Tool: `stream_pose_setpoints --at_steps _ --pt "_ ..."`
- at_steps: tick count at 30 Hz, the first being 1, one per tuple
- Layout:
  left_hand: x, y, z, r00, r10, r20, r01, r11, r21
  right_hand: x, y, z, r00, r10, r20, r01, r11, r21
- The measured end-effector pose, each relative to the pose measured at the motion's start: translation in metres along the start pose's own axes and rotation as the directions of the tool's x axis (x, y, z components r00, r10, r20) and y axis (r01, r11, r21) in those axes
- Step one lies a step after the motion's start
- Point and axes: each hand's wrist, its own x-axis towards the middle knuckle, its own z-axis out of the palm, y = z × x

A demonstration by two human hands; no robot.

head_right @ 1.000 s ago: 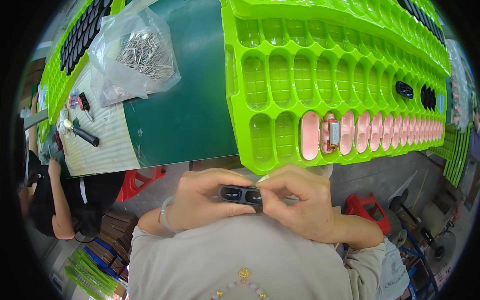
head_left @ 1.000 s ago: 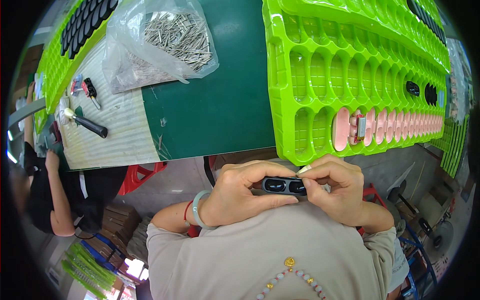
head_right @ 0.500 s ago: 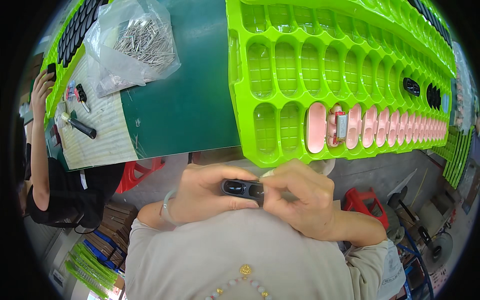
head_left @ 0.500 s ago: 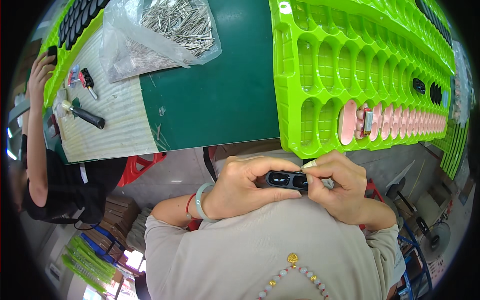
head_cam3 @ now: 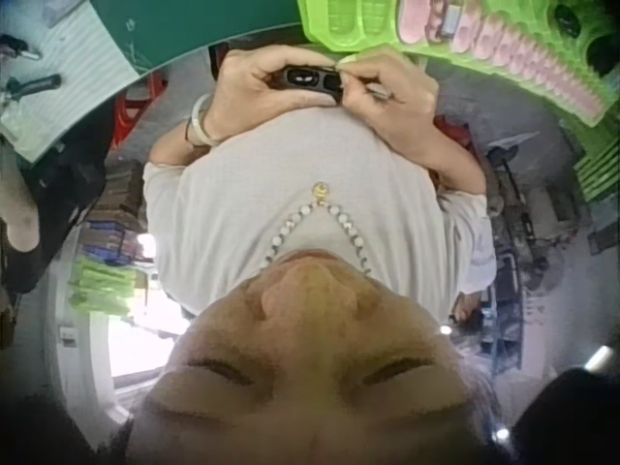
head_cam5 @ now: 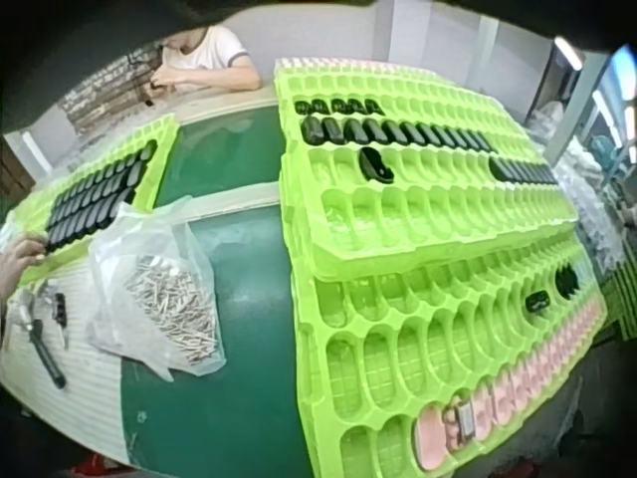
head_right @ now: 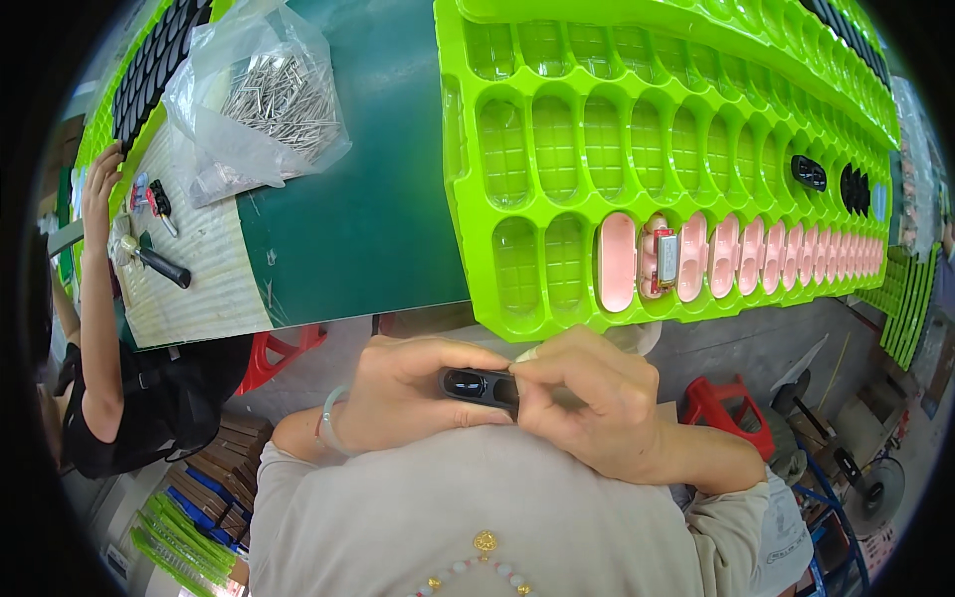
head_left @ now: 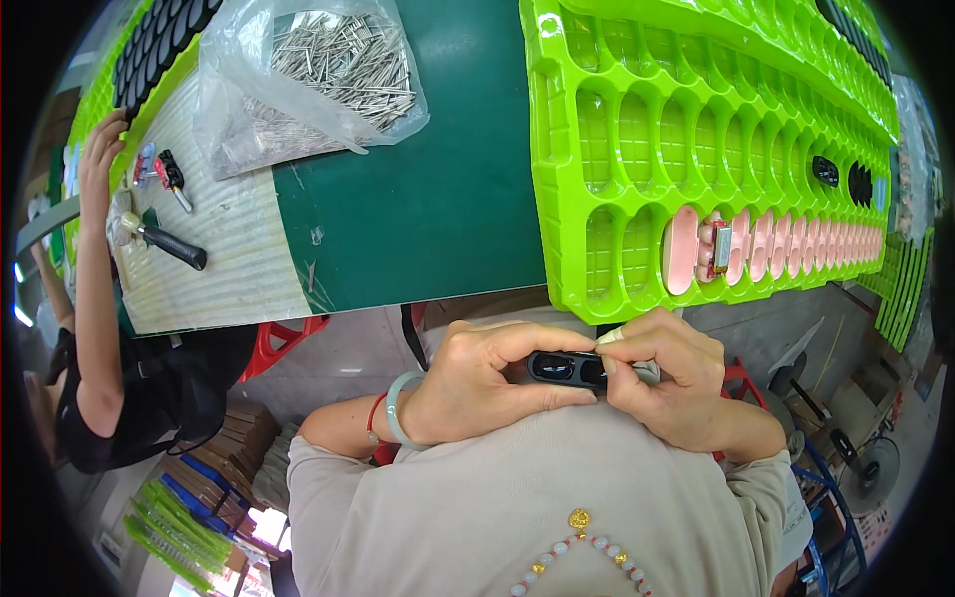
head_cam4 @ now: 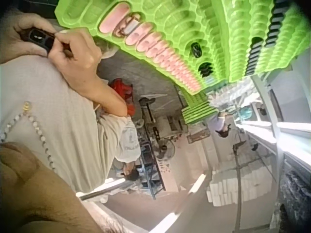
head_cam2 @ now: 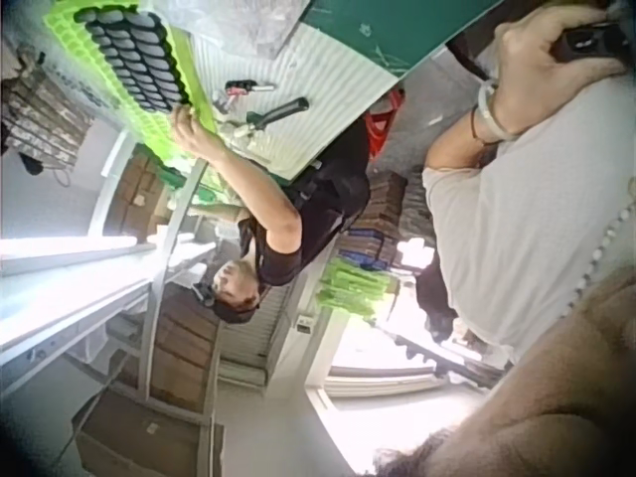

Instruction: The person assembles small black electronic devices, likely wireless earbuds, by inserting small metal pins into the casing. They pick up the devices from a green tray, insert the pins, and place the finished units back into the tray. The process is repetitive and involves handling multiple units one by one.

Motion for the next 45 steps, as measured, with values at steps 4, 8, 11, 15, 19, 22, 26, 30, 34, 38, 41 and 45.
stream_pose_setpoints --at_steps 4,8,11,15,19,22,26,30,34,38,41,45 --pt "0.001 0.001 -0.001 0.998 -0.056 0.018 0.057 0.996 -0.068 0.000 -0.001 -0.001 0.999 0.049 -0.001 -0.049 0.997 0.054" --pt "0.004 0.009 -0.004 0.988 -0.142 0.067 0.152 0.973 -0.174 0.002 -0.002 -0.003 0.992 0.125 0.027 -0.127 0.985 0.113" --pt "0.005 0.008 -0.003 0.989 -0.132 0.067 0.143 0.970 -0.198 0.001 -0.001 -0.003 0.989 0.147 0.022 -0.148 0.982 0.116" --pt "0.008 0.010 -0.001 0.983 -0.163 0.082 0.179 0.945 -0.273 -0.004 0.002 -0.006 0.984 0.167 0.058 -0.174 0.973 0.153" --pt "0.019 0.027 -0.003 0.996 -0.079 -0.050 0.064 0.964 -0.257 0.000 0.001 -0.014 0.980 0.166 0.112 -0.195 0.676 0.711" --pt "0.042 0.052 0.005 0.987 0.107 -0.120 -0.130 0.970 -0.207 0.012 0.006 -0.017 0.998 -0.005 0.067 -0.048 0.643 0.764" --pt "0.069 0.060 0.030 0.994 -0.007 -0.109 -0.050 0.855 -0.516 0.021 0.018 -0.015 0.982 0.035 -0.184 0.145 0.482 0.864" --pt "0.088 0.072 0.044 0.979 -0.206 0.008 0.171 0.789 -0.590 0.024 0.024 -0.024 0.937 0.142 -0.320 0.227 0.448 0.865" --pt "0.117 0.090 0.038 0.981 -0.171 0.092 0.193 0.918 -0.347 0.033 0.021 -0.049 0.848 0.300 -0.437 0.295 0.417 0.860" --pt "0.202 0.123 -0.020 0.962 0.190 -0.194 -0.025 0.773 0.635 0.027 0.040 -0.082 0.866 0.266 -0.424 0.355 0.270 0.895" --pt "0.278 0.132 -0.060 0.927 0.277 -0.254 0.112 0.443 0.890 0.027 0.042 -0.086 0.895 0.302 -0.329 0.250 0.274 0.929" --pt "0.327 0.128 -0.073 0.976 -0.089 -0.199 0.218 0.396 0.892 0.024 0.044 -0.091 0.920 0.314 -0.236 0.130 0.323 0.937"
